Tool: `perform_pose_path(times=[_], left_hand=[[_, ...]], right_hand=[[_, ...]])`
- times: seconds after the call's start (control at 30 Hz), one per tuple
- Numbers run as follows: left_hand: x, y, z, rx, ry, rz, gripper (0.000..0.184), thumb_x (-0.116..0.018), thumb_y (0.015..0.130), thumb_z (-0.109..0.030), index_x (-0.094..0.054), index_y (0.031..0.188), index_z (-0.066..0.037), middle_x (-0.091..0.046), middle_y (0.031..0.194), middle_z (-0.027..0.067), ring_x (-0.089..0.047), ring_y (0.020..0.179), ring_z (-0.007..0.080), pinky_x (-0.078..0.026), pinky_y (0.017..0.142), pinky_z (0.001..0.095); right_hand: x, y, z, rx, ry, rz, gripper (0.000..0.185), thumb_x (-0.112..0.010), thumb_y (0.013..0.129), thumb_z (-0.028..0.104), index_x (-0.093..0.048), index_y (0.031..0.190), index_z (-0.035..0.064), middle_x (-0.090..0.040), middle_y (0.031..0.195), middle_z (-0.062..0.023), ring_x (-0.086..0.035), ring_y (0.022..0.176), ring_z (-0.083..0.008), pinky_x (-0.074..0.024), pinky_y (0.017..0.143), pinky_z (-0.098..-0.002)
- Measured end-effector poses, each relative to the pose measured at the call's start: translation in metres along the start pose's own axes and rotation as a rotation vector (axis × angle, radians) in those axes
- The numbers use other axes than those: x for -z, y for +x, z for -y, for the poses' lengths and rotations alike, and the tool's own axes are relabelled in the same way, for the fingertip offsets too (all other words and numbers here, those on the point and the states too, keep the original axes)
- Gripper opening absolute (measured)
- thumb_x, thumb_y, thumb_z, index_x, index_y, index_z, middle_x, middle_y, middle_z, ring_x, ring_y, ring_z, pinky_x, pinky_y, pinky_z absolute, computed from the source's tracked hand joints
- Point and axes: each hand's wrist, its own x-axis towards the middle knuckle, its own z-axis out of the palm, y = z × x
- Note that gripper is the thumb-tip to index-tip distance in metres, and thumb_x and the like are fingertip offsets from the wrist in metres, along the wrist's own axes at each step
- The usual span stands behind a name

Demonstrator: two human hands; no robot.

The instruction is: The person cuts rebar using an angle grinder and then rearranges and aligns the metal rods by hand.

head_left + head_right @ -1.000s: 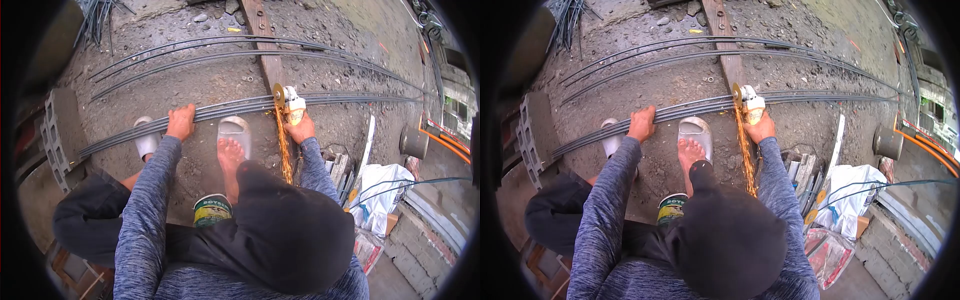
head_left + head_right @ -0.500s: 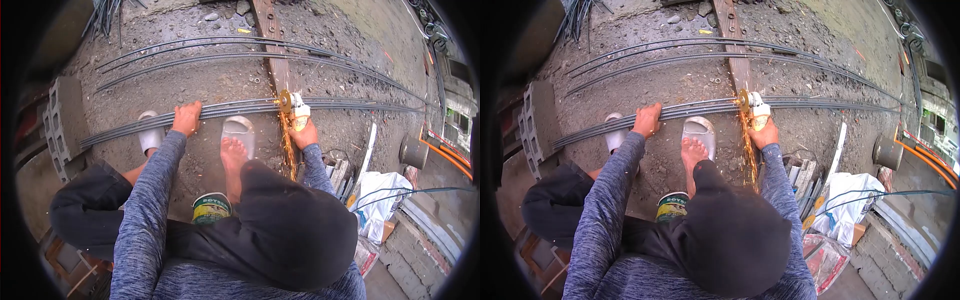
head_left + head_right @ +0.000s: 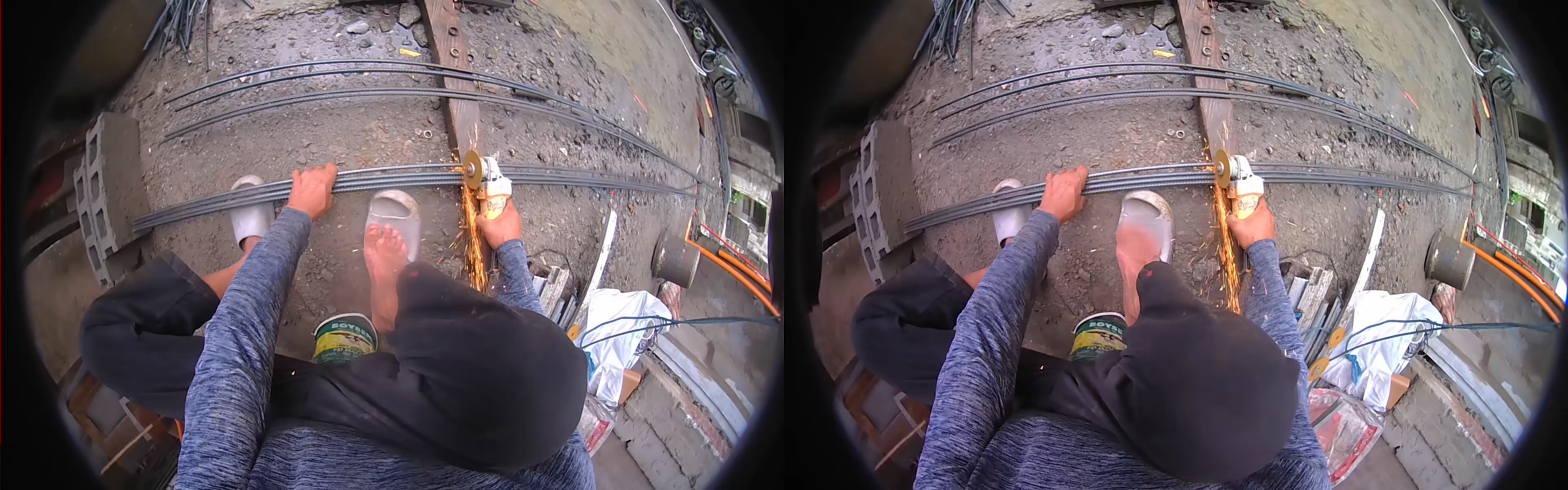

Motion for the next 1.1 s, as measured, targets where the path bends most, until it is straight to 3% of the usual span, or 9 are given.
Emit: perform_pose_path(times=[0.03,0.33,0.43,0.67,1.1], left_hand=[[0.001,-0.001,-0.001,0.0,-0.004,-0.004,0.028,-0.056,0.084,-0.005,-0.054,0.111,-0.008,-0.069,0.101,0.0135,-0.065,0.101,0.0369,-0.042,0.088,0.0593],[-0.001,0.0,0.001,0.008,0.002,0.024,0.025,-0.056,0.083,-0.006,-0.054,0.109,-0.009,-0.069,0.099,0.0138,-0.065,0.1,0.0364,-0.042,0.088,0.0587],[-0.003,-0.001,0.0,-0.006,0.025,-0.038,0.025,-0.056,0.083,-0.007,-0.053,0.108,-0.009,-0.069,0.099,0.0132,-0.066,0.099,0.0357,-0.042,0.087,0.0587],[0.0,-0.001,-0.002,0.004,0.038,-0.023,0.028,-0.059,0.082,-0.007,-0.054,0.109,-0.01,-0.069,0.099,0.0124,-0.066,0.098,0.035,-0.043,0.09,0.0595],[0.002,0.001,-0.002,0.021,0.018,0.01,0.027,-0.059,0.083,-0.008,-0.055,0.109,-0.009,-0.07,0.099,0.0134,-0.067,0.1,0.0352,-0.044,0.091,0.0593]], right_hand=[[-0.001,0.0,0.0,0.011,0.002,-0.008,0.066,-0.081,0.064,0.03,-0.058,0.119,0.0002,-0.071,0.102,-0.0237,-0.07,0.094,-0.0394,-0.0556,0.085,-0.0451],[-0.002,-0.008,-0.01,0.057,0.09,0.0,0.058,-0.078,0.064,0.025,-0.06,0.112,-0.0027,-0.072,0.096,-0.0237,-0.071,0.088,-0.0387,-0.0558,0.079,-0.0445],[-0.002,-0.01,-0.01,-0.005,0.05,0.022,0.06,-0.079,0.064,0.024,-0.06,0.114,-0.0025,-0.072,0.096,-0.0233,-0.071,0.088,-0.0387,-0.0561,0.079,-0.0443],[0.001,-0.02,-0.01,0.072,0.039,-0.015,0.062,-0.079,0.064,0.028,-0.06,0.117,0.0025,-0.071,0.103,-0.0221,-0.07,0.094,-0.0386,-0.0553,0.085,-0.0455],[-0.003,-0.028,-0.021,0.057,0.021,-0.025,0.061,-0.079,0.063,0.027,-0.059,0.114,-0.0009,-0.071,0.101,-0.0244,-0.069,0.095,-0.0412,-0.0548,0.085,-0.0458]])
